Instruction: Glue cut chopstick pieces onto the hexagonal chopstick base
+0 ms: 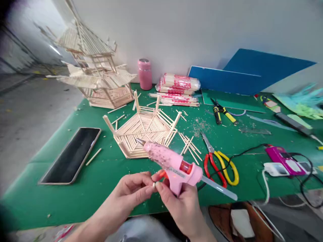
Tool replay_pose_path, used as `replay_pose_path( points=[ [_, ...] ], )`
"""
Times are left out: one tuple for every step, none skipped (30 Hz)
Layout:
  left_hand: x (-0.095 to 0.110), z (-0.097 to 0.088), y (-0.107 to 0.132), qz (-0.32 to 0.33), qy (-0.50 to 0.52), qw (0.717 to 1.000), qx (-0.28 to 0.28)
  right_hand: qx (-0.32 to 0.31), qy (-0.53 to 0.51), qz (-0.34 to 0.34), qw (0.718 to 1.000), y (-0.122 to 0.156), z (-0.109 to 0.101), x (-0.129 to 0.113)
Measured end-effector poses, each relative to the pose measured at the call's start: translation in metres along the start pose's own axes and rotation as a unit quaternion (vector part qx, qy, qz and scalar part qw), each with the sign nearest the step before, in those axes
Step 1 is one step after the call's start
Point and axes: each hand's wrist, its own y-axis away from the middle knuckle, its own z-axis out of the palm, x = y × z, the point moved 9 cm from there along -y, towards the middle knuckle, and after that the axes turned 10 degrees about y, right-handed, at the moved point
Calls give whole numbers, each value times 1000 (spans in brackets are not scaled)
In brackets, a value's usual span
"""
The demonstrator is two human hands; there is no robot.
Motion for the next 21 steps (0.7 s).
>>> replay_pose_path(
  points=[
    [-2,-1,0,-6,13,1000,5,6,-4,-9,1000,0,0,-3],
    [-3,-1,0,-9,25,1000,11,11,-8,-14,1000,0,1,-5],
    [-5,-2,1,-12,35,999,17,16,-12,-16,1000,0,1,-7],
    [-6,-3,1,-12,43,999,24,20,-15,-14,1000,1,1,-7],
    [-7,-5,1,-9,48,998,33,27,-18,-5,999,1,1,-6],
    [-9,-6,2,-5,51,998,42,32,-21,6,999,2,1,-4],
    [-10,-8,2,-2,56,997,50,33,-23,16,999,3,1,-2],
    [-12,-9,2,-1,64,996,57,32,-21,23,999,3,2,0],
    [-15,-11,2,-4,75,995,64,29,-16,25,999,4,3,1],
    [-18,-12,2,-9,88,994,70,30,-9,26,999,4,3,2],
    [-21,-12,1,-15,104,992,75,36,-2,26,999,5,2,3],
    [-24,-13,1,-21,120,989,78,45,2,26,999,5,1,4],
    [-25,-13,0,-24,134,987,81,50,4,24,998,6,0,5],
    [-26,-13,0,-27,147,986,81,54,3,22,998,6,-2,5],
    [-26,-12,-1,-29,156,984,81,53,0,18,998,5,-3,6],
    [-26,-11,-1,-31,163,983,79,53,-2,16,998,5,-6,7],
    [-26,-11,-1,-32,168,982,79,59,-2,11,998,5,-11,8],
    [-26,-11,-1,-35,171,982,78,72,-1,5,997,4,-20,9],
    [-26,-11,-1,-38,174,981,76,97,7,2,995,4,-33,9],
    [-26,-11,-1,-40,176,981,76,133,22,-6,991,4,-51,8],
    [-26,-12,-1,-40,177,980,77,170,51,-2,984,4,-71,7]
  ],
)
